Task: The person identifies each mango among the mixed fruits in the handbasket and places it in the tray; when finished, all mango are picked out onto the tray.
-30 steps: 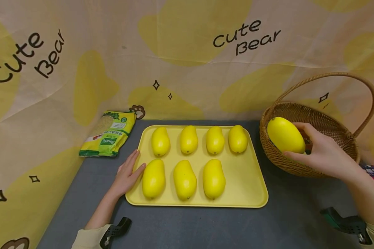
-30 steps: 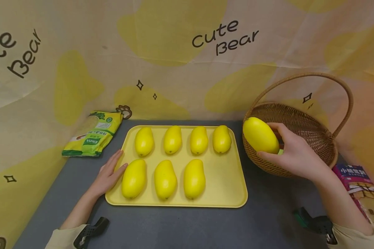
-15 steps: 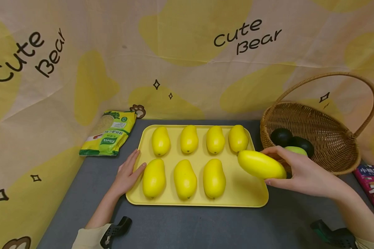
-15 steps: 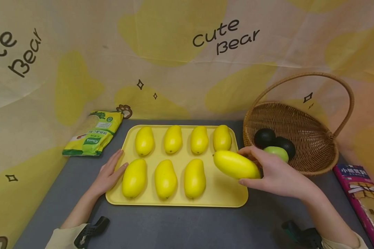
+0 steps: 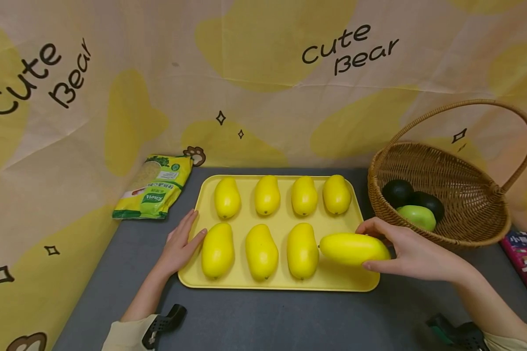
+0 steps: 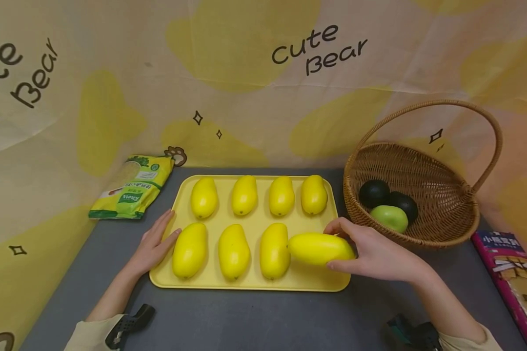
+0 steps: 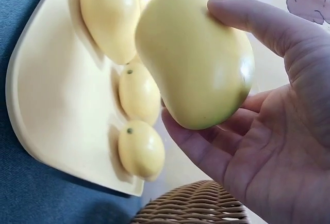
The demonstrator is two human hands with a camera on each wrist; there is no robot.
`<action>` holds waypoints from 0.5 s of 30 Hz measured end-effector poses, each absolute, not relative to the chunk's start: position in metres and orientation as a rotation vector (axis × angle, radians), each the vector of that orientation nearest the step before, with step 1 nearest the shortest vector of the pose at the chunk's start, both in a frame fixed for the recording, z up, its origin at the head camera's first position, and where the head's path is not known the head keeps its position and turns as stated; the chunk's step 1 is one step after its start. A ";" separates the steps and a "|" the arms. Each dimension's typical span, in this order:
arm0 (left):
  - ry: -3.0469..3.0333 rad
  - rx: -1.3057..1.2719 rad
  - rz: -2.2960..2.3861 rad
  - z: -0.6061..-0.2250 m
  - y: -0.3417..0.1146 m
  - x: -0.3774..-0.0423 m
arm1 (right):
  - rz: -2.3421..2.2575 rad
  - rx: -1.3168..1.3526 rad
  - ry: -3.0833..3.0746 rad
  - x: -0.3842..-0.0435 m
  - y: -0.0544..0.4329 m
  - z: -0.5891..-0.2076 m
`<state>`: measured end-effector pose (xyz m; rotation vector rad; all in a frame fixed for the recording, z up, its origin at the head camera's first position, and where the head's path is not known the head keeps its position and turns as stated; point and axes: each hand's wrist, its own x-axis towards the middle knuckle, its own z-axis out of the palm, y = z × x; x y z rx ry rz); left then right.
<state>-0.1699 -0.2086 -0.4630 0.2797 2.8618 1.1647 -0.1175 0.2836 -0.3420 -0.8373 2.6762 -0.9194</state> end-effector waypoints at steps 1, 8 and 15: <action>2.862 0.280 1.164 -0.463 -0.209 -0.170 | -0.920 -0.843 2.665 -0.118 0.283 -0.343; 2.876 0.287 1.154 -0.464 -0.209 -0.171 | -0.870 -0.862 2.601 -0.128 0.283 -0.358; 2.878 0.291 1.151 -0.463 -0.209 -0.171 | -0.993 -0.637 2.503 -0.136 0.282 -0.374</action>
